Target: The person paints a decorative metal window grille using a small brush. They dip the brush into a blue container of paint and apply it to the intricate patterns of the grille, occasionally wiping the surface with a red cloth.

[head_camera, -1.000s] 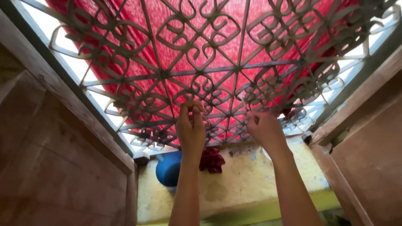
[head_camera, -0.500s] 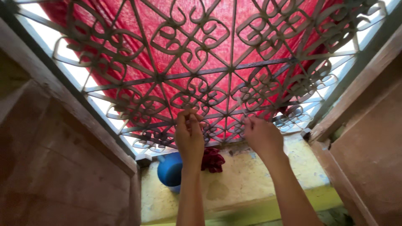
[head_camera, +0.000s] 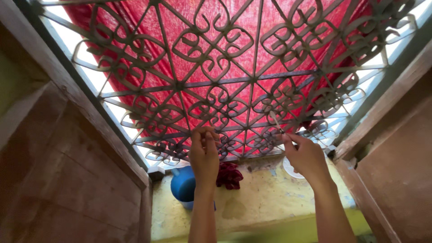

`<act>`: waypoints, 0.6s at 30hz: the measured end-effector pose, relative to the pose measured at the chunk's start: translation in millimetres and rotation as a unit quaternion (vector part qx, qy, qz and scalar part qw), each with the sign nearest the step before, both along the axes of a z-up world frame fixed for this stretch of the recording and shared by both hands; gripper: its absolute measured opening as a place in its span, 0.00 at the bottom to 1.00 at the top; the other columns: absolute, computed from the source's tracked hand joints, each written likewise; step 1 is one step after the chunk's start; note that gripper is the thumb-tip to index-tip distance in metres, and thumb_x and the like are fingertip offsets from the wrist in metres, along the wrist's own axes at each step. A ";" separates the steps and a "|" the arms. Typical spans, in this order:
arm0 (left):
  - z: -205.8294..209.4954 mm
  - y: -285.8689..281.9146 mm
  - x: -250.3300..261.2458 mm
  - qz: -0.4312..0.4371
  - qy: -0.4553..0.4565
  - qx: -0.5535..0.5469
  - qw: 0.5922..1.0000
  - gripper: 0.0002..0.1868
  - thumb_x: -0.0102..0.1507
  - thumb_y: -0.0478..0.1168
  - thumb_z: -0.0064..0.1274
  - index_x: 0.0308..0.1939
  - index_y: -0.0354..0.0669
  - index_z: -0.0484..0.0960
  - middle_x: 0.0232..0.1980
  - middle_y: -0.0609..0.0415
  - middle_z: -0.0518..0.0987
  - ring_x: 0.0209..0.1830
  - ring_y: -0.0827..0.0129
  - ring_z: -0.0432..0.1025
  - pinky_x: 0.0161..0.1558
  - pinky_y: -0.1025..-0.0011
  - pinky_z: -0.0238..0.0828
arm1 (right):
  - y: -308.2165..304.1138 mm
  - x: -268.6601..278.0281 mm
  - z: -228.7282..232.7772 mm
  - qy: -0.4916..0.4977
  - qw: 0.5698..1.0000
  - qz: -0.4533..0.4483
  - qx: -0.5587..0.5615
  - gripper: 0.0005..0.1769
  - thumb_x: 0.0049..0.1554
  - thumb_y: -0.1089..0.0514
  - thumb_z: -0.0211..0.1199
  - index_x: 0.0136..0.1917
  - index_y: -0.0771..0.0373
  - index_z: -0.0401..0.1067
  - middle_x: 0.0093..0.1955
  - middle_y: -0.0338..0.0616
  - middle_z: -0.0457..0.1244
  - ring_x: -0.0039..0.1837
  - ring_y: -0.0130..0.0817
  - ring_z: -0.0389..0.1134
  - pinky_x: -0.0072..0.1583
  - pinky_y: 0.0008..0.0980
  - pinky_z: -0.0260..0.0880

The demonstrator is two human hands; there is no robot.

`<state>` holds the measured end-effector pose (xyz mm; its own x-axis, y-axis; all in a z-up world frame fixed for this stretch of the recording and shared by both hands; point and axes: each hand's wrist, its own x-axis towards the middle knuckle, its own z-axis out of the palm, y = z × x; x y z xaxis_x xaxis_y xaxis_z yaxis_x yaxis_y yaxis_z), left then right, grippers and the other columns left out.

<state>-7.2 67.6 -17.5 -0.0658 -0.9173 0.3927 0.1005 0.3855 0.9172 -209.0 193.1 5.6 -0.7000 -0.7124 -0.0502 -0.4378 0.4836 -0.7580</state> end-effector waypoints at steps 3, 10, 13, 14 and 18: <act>3.6 -4.2 -4.9 -0.008 0.006 0.002 1.000 0.07 0.71 0.38 0.43 0.46 0.42 0.77 0.35 0.59 0.80 0.30 0.77 0.74 0.35 0.74 0.72 | -12.3 -0.9 -10.0 -0.007 1.000 -0.014 0.001 0.21 0.60 0.37 0.57 0.59 0.45 0.80 0.26 0.50 0.65 0.29 0.46 0.69 0.39 0.44 0.70; 3.2 -7.8 -5.1 -0.030 0.034 0.001 0.999 0.07 0.72 0.37 0.42 0.48 0.41 0.76 0.37 0.58 0.80 0.32 0.77 0.74 0.38 0.76 0.73 | -47.7 -4.0 -29.1 0.202 0.978 -0.029 -0.035 0.20 0.61 0.37 0.56 0.54 0.47 0.81 0.41 0.49 0.71 0.47 0.57 0.71 0.46 0.50 0.71; -0.4 -10.8 -1.8 -0.038 0.043 0.003 0.998 0.08 0.72 0.37 0.42 0.48 0.41 0.77 0.37 0.58 0.80 0.32 0.77 0.73 0.37 0.75 0.72 | -37.7 -4.8 -30.3 0.190 0.980 -0.033 -0.043 0.21 0.58 0.36 0.57 0.55 0.45 0.81 0.41 0.49 0.71 0.47 0.55 0.72 0.47 0.50 0.71; -2.9 -9.1 -1.6 -0.042 0.043 0.013 0.998 0.08 0.72 0.37 0.42 0.48 0.41 0.77 0.37 0.58 0.80 0.32 0.77 0.73 0.37 0.75 0.72 | -40.0 -8.0 -30.1 0.189 0.981 -0.034 -0.036 0.21 0.59 0.36 0.57 0.55 0.44 0.81 0.41 0.48 0.72 0.47 0.55 0.72 0.47 0.50 0.71; -4.6 -8.2 -1.5 -0.052 0.034 0.013 0.998 0.08 0.72 0.37 0.42 0.47 0.40 0.77 0.37 0.58 0.80 0.32 0.77 0.73 0.37 0.75 0.72 | -61.4 -9.7 -30.9 0.196 0.978 -0.047 -0.046 0.22 0.62 0.34 0.56 0.52 0.47 0.83 0.43 0.46 0.72 0.49 0.53 0.73 0.49 0.47 0.73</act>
<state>-8.8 59.4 -22.1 -0.1352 -0.9167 0.3760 0.2020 0.3461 0.9162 -218.7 131.7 -25.3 -0.7152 -0.6333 0.2956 -0.6602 0.4734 -0.5831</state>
